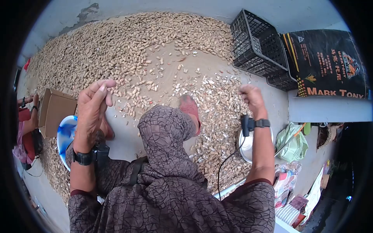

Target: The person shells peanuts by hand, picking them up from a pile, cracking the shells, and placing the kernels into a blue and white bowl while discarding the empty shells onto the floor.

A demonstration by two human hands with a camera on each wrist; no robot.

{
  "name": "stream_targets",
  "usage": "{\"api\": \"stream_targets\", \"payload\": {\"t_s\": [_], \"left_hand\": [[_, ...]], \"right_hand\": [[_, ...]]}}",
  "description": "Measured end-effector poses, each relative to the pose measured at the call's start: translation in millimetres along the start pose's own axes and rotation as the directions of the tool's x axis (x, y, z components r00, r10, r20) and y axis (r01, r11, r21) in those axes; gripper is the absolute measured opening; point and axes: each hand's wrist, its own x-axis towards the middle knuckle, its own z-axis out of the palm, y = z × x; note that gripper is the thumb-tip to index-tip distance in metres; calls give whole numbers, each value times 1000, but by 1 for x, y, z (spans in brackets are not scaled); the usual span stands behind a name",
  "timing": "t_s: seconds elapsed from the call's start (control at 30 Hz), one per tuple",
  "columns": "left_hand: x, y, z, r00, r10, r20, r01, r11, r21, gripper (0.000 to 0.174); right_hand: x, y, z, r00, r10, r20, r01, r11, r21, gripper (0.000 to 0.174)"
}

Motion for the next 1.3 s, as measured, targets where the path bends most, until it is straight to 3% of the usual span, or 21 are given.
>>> {"api": "stream_targets", "payload": {"t_s": [0.23,0.3,0.4,0.47,0.53,0.6,0.7,0.83,1.03,1.1,1.13,1.17,1.2,1.23,1.3], "left_hand": [[-1,1,6,998,-57,-19,58,997,41,23],[-1,1,8,995,-94,-25,95,994,53,23],[0,3,11,991,-128,-38,131,987,90,23],[0,2,10,989,-143,-28,145,984,101,23],[2,1,10,988,-151,-21,153,982,113,23],[1,-2,14,981,-190,-32,192,980,58,23],[4,-8,16,982,-185,-40,188,978,86,23],[8,-10,21,975,-223,-17,223,967,121,23],[13,-13,30,956,-294,-4,292,949,120,22],[15,-14,31,958,-287,0,286,952,110,22],[16,-13,31,952,-306,-13,305,946,107,22],[17,-13,32,946,-324,-24,325,940,102,22],[18,-14,33,945,-327,-18,327,940,101,22],[18,-16,34,950,-312,-13,312,946,89,22],[19,-16,36,953,-302,-5,302,950,81,22]], "right_hand": [[23,140,87,964,245,101,-245,969,-6,4],[28,160,102,926,375,43,-372,926,-65,3],[38,184,116,891,453,-20,-453,892,-3,4],[44,196,121,909,416,8,-416,907,58,5],[54,211,123,917,400,-11,-400,914,-64,7],[54,208,127,903,429,-4,-429,903,-24,5],[60,219,135,910,414,11,-409,903,-133,7],[68,234,141,897,442,-3,-442,896,-36,11],[69,224,132,834,549,47,-525,817,-238,14],[80,246,131,933,316,171,-175,816,-551,14],[87,267,129,932,321,168,-181,815,-550,14],[98,296,126,983,50,175,101,651,-752,14],[104,312,124,944,-210,255,317,358,-878,15],[108,328,122,946,-206,250,311,358,-881,15],[110,343,119,951,-253,177,284,488,-826,16]]}}
